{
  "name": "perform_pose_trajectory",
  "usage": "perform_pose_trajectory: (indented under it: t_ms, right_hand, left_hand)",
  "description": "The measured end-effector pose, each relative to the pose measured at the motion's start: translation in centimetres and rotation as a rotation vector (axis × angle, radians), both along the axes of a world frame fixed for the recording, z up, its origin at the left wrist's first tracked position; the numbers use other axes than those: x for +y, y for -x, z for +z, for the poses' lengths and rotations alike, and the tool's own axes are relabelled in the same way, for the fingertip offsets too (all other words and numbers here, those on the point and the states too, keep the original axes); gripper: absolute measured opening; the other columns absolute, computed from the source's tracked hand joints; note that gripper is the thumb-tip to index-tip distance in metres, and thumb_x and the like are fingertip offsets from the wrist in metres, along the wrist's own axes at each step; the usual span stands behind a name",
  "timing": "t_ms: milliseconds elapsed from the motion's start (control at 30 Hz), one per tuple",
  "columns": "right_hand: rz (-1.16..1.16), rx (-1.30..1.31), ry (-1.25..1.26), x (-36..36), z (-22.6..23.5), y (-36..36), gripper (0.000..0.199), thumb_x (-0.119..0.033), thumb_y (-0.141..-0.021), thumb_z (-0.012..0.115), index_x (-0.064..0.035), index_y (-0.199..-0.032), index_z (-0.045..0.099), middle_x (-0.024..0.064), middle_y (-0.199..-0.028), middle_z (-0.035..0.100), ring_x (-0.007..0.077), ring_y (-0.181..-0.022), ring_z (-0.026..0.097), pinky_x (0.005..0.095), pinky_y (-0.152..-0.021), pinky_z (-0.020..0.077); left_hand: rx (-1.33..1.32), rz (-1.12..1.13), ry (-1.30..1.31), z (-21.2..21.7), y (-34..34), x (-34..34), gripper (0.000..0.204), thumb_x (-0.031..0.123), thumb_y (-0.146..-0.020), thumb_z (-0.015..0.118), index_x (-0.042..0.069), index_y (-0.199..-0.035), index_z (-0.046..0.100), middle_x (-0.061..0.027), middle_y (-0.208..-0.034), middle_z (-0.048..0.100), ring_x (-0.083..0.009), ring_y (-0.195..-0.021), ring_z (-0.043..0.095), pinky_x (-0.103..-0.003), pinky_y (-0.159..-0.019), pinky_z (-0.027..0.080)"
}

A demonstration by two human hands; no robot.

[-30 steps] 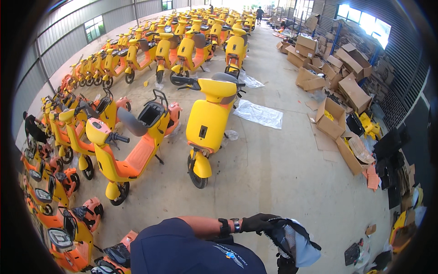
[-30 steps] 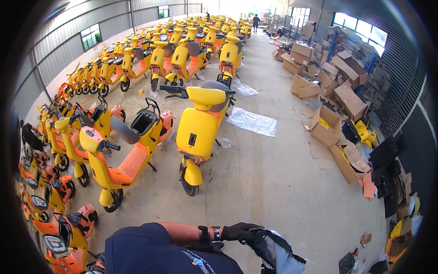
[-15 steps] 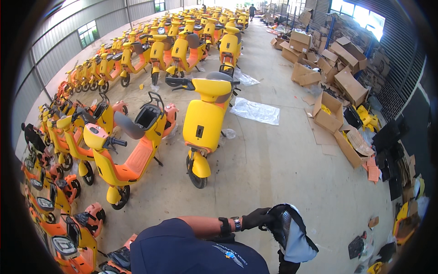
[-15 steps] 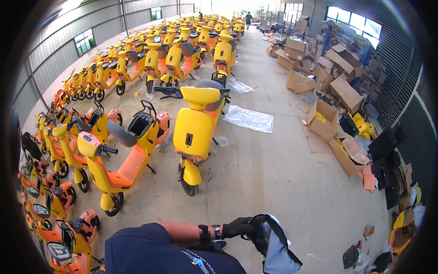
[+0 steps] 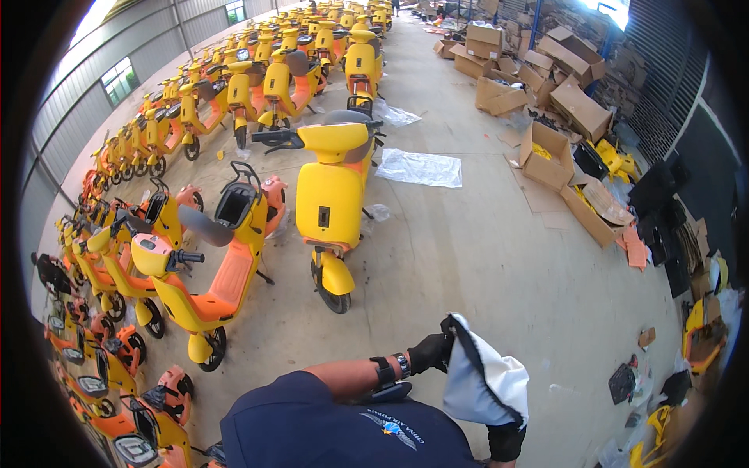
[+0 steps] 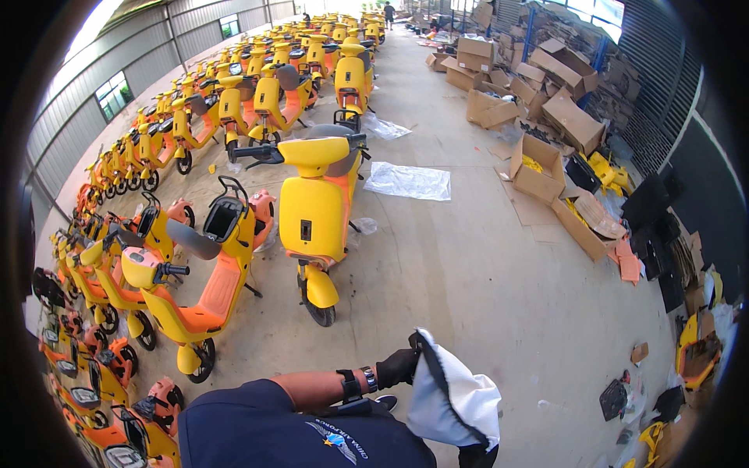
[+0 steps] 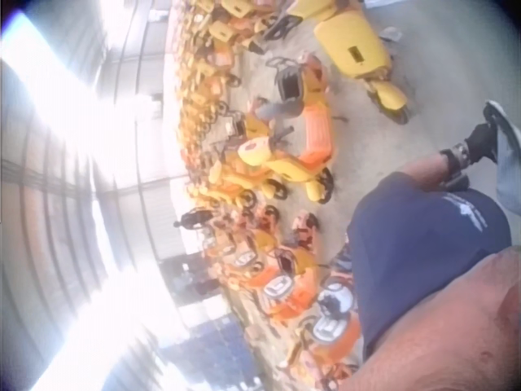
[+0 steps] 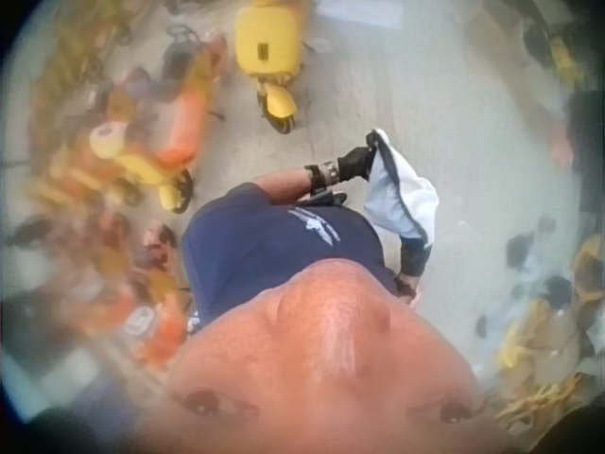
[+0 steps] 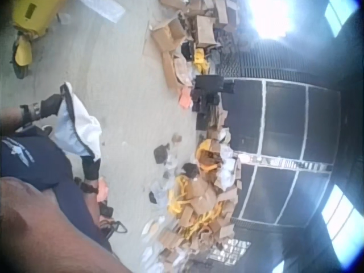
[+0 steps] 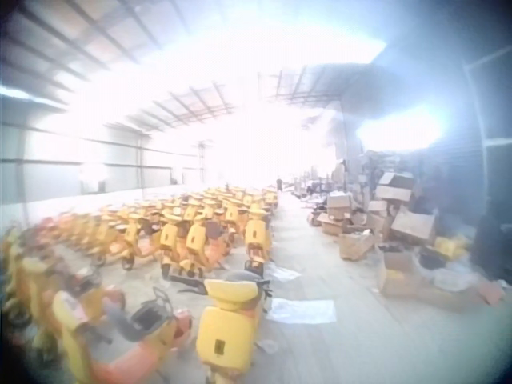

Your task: The person removes protective packing material from a scooter part and attaches the gray seat component to the orange body of an electric scooter.

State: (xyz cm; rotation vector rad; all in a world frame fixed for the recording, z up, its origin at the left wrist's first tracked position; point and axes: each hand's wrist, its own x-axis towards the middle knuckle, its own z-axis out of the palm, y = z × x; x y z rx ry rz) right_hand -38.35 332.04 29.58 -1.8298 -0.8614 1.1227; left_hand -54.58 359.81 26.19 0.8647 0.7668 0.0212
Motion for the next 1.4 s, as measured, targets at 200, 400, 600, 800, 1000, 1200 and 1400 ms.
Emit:
perform_pose_trajectory:
  t_ms: [200,400,600,800,1000,1200,1400]
  right_hand:
    - [-0.092,0.055,-0.064,2.6,-1.5,1.1,0.031,-0.006,-0.088,0.059,-0.0009,-0.118,0.061,0.0127,-0.112,0.065,0.0184,-0.099,0.062,0.0320,-0.085,0.0501]
    - [0.104,0.250,-0.224,6.2,0.0,-5.2,0.039,-0.010,-0.075,0.067,-0.0033,-0.114,0.064,0.0119,-0.103,0.069,0.0146,-0.094,0.063,0.0322,-0.085,0.0497]
    - [-0.143,-0.143,-0.338,2.2,-3.4,-7.4,0.042,-0.015,-0.072,0.067,-0.0030,-0.112,0.063,0.0121,-0.096,0.068,0.0203,-0.086,0.065,0.0314,-0.078,0.0502]
    - [-0.567,0.318,-0.452,-1.9,-10.7,-8.5,0.027,-0.009,-0.077,0.070,-0.0029,-0.101,0.060,0.0098,-0.095,0.066,0.0178,-0.088,0.062,0.0315,-0.076,0.0503]
    - [-0.981,0.014,-0.272,-11.7,-7.0,-18.7,0.047,-0.022,-0.077,0.070,-0.0073,-0.119,0.053,0.0135,-0.105,0.063,0.0300,-0.096,0.063,0.0393,-0.082,0.0501]
    - [-1.247,-0.354,-0.397,-23.9,-6.1,-26.4,0.025,-0.015,-0.082,0.059,-0.0060,-0.106,0.061,0.0143,-0.099,0.063,0.0312,-0.093,0.063,0.0376,-0.080,0.0505]
    - [-1.854,0.280,-0.817,-34.9,-7.2,-29.4,0.019,-0.018,-0.094,0.049,-0.0056,-0.099,0.062,0.0012,-0.077,0.059,0.0106,-0.066,0.056,0.0261,-0.057,0.0463]
  left_hand:
    - [-0.336,-0.035,-0.059,-4.0,-3.1,4.4,0.047,0.044,-0.098,0.040,0.006,-0.121,0.054,-0.0094,-0.111,0.062,-0.0212,-0.094,0.061,-0.035,-0.087,0.049]
    - [-0.210,-0.168,-0.080,-3.7,-7.3,8.9,0.049,0.045,-0.098,0.039,0.005,-0.124,0.051,-0.0106,-0.116,0.059,-0.0225,-0.100,0.057,-0.036,-0.091,0.046]
    - [-0.186,-0.274,-0.139,-3.5,-13.1,8.6,0.052,0.046,-0.099,0.038,0.004,-0.127,0.048,-0.0117,-0.121,0.056,-0.0238,-0.106,0.054,-0.037,-0.095,0.042]
    - [-0.177,-0.439,-0.193,-4.1,-22.2,6.5,0.055,0.048,-0.099,0.036,0.004,-0.130,0.045,-0.0129,-0.127,0.053,-0.0251,-0.111,0.051,-0.039,-0.100,0.038]
    - [-0.237,-0.636,-0.180,-4.9,-37.8,-4.6,0.057,0.049,-0.099,0.035,0.003,-0.133,0.042,-0.0140,-0.132,0.049,-0.0264,-0.117,0.048,-0.040,-0.104,0.034]
    - [-0.317,-0.953,-0.091,-4.0,-53.0,-16.5,0.060,0.050,-0.099,0.034,0.002,-0.135,0.039,-0.0152,-0.137,0.046,-0.0277,-0.123,0.045,-0.041,-0.109,0.030]
    - [-0.187,-1.088,-0.227,-1.0,-61.4,-33.0,0.057,0.046,-0.098,0.038,0.002,-0.134,0.043,-0.0138,-0.135,0.048,-0.0273,-0.122,0.046,-0.039,-0.105,0.035]
